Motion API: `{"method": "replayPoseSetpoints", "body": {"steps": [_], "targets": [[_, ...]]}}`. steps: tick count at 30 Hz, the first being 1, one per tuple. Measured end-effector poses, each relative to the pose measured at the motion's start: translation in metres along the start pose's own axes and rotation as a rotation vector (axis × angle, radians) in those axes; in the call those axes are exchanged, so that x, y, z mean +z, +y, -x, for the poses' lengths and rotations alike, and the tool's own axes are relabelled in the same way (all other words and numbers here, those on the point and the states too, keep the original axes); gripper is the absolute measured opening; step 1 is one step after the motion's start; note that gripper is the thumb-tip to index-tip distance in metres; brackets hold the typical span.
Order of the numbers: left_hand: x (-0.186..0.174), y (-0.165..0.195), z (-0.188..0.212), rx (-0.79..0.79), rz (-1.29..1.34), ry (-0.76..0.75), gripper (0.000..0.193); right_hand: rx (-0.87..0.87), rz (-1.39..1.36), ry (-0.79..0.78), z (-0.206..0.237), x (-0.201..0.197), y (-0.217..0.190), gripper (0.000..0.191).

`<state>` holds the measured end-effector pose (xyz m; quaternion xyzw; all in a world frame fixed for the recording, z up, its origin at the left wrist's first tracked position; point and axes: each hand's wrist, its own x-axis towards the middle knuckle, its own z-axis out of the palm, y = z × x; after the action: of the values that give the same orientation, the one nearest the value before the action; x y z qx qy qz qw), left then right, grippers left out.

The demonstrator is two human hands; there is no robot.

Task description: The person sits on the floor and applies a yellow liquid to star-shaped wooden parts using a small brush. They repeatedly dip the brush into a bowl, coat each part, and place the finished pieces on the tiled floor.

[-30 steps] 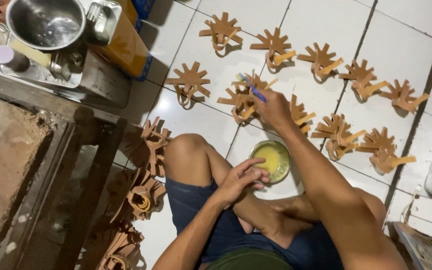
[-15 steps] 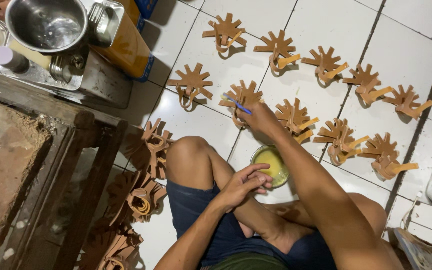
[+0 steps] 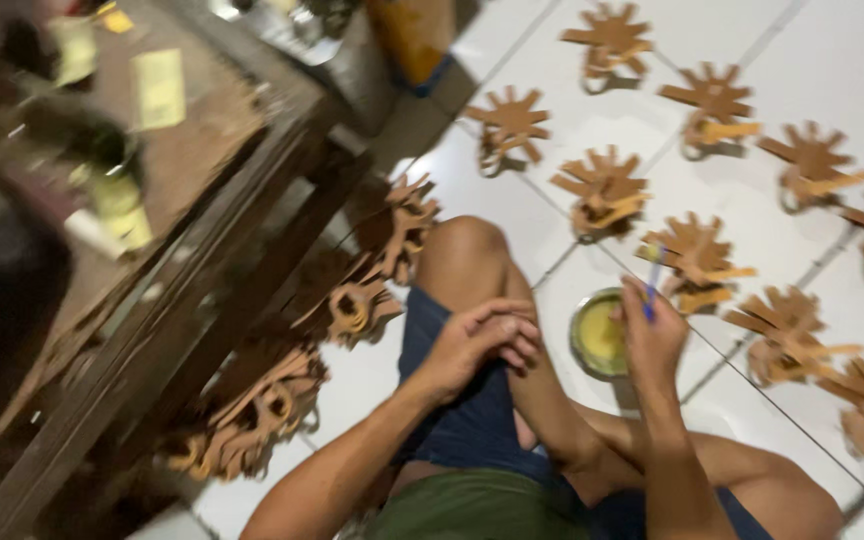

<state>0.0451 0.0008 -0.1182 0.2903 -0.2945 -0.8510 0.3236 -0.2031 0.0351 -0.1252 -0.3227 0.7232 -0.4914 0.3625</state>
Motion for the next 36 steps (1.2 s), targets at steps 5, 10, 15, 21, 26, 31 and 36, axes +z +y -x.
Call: {"method": "replayPoseSetpoints", "body": {"steps": [5,10,15,21,26,31,36], "targets": [[-0.074,0.072,0.069,0.276,-0.567,0.396,0.035,0.046,-0.085,-0.003,0.045,-0.012,0.025,0.027],[-0.121,0.119,0.151,-0.010,-1.528,0.415,0.030,0.103,-0.172,0.014,0.064,-0.019,0.042,0.027],[-0.132,0.104,0.176,-0.591,-1.953,0.229,0.039,0.084,-0.134,0.019,0.076,-0.028,0.047,0.027],[-0.133,0.114,0.186,-0.476,-1.984,0.318,0.019,0.146,-0.153,0.078,0.083,-0.037,0.049,0.027],[-0.100,0.161,0.182,-0.828,-1.691,0.519,0.022,0.123,-0.234,0.055,0.090,-0.036,0.043,0.027],[-0.037,0.148,0.137,0.056,-1.571,0.400,0.024,0.074,-0.243,-0.092,0.112,-0.001,0.002,0.030],[0.035,0.097,0.072,0.085,-0.978,0.191,0.024,0.132,-0.429,-0.347,0.136,0.023,-0.054,0.039]]}}
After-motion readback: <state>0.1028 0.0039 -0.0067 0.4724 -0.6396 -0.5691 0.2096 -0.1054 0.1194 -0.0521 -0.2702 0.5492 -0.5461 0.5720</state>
